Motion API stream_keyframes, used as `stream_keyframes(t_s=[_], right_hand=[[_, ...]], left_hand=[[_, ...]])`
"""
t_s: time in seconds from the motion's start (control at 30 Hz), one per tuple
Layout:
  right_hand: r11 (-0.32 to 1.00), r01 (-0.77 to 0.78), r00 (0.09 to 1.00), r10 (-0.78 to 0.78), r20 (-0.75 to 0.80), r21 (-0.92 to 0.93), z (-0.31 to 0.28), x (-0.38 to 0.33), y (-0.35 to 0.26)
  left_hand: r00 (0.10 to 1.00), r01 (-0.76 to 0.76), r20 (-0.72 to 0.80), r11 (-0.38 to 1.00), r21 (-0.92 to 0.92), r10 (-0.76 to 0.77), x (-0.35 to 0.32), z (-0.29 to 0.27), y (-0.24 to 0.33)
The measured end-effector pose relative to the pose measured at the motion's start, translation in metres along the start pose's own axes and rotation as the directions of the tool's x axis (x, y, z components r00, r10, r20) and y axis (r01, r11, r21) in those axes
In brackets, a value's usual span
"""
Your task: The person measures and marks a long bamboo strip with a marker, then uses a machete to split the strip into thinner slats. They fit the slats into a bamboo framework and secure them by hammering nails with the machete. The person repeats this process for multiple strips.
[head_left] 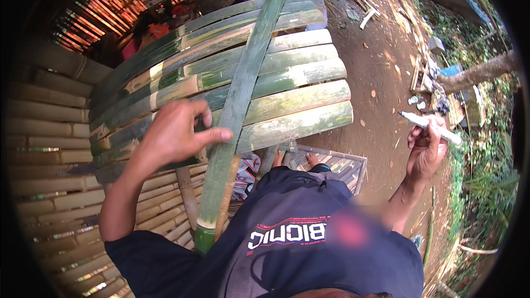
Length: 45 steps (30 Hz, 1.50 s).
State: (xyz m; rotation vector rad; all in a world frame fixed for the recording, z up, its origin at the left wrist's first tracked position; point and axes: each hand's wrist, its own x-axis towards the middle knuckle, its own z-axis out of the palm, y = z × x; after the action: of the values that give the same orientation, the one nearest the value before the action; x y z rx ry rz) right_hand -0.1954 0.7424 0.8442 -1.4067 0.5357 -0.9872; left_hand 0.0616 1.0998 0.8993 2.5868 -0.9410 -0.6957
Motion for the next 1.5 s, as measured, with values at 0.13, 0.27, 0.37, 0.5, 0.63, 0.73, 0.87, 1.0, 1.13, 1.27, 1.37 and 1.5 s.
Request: stream_keyframes(t_s=[0.13,0.27,0.37,0.5,0.63,0.73,0.87,1.0,1.13,1.27,1.37,1.5], right_hand=[[0.993,-0.115,0.992,0.114,0.062,0.024,-0.016,0.031,0.036],[0.99,-0.13,0.965,0.115,0.238,0.048,-0.02,0.067,0.057],[0.986,-0.141,0.948,0.111,0.299,0.083,-0.027,0.087,0.065],[0.975,-0.17,0.954,0.128,0.27,0.141,-0.057,0.099,0.076],[0.98,-0.185,0.975,0.174,0.141,0.068,-0.115,0.119,0.102],[0.978,-0.161,0.972,0.134,0.192,0.131,-0.15,0.136,0.126],[0.949,-0.269,0.949,0.233,0.211,0.166,-0.146,0.15,0.132],[0.917,-0.363,0.89,0.288,0.353,0.166,-0.114,0.151,0.122],[0.919,-0.336,0.872,0.22,0.436,0.207,-0.094,0.133,0.131],[0.923,-0.35,0.806,0.21,0.554,0.159,-0.085,0.116,0.145],[0.94,-0.324,0.741,0.18,0.647,0.11,-0.081,0.106,0.15],[0.911,-0.406,0.62,0.218,0.754,0.07,-0.072,0.094,0.145]], left_hand=[[0.983,0.102,-0.16,0.994,0.041,-0.094,-0.024,0.028,0.011],[0.96,0.228,-0.172,0.974,0.014,-0.222,-0.025,0.031,0.035],[0.944,0.296,-0.116,0.947,-0.124,-0.31,-0.025,0.033,0.045],[0.943,0.185,-0.154,0.852,-0.489,-0.293,-0.035,0.048,0.036],[0.902,0.225,-0.256,0.885,-0.408,-0.348,-0.081,0.032,0.061],[0.841,0.226,-0.388,0.897,-0.38,-0.377,-0.131,0.039,0.093],[0.578,0.17,-0.707,0.908,-0.383,-0.407,-0.187,0.081,0.141],[0.492,0.284,-0.735,0.884,-0.371,-0.466,-0.237,0.118,0.177],[0.396,0.254,-0.821,0.908,-0.333,-0.411,-0.23,0.176,0.209],[0.278,0.288,-0.859,0.89,-0.353,-0.431,-0.229,0.236,0.237],[0.103,0.412,-0.937,0.872,-0.265,-0.333,-0.235,0.27,0.254],[-0.157,0.556,-0.968,0.793,-0.249,-0.194,-0.247,0.311,0.255]])
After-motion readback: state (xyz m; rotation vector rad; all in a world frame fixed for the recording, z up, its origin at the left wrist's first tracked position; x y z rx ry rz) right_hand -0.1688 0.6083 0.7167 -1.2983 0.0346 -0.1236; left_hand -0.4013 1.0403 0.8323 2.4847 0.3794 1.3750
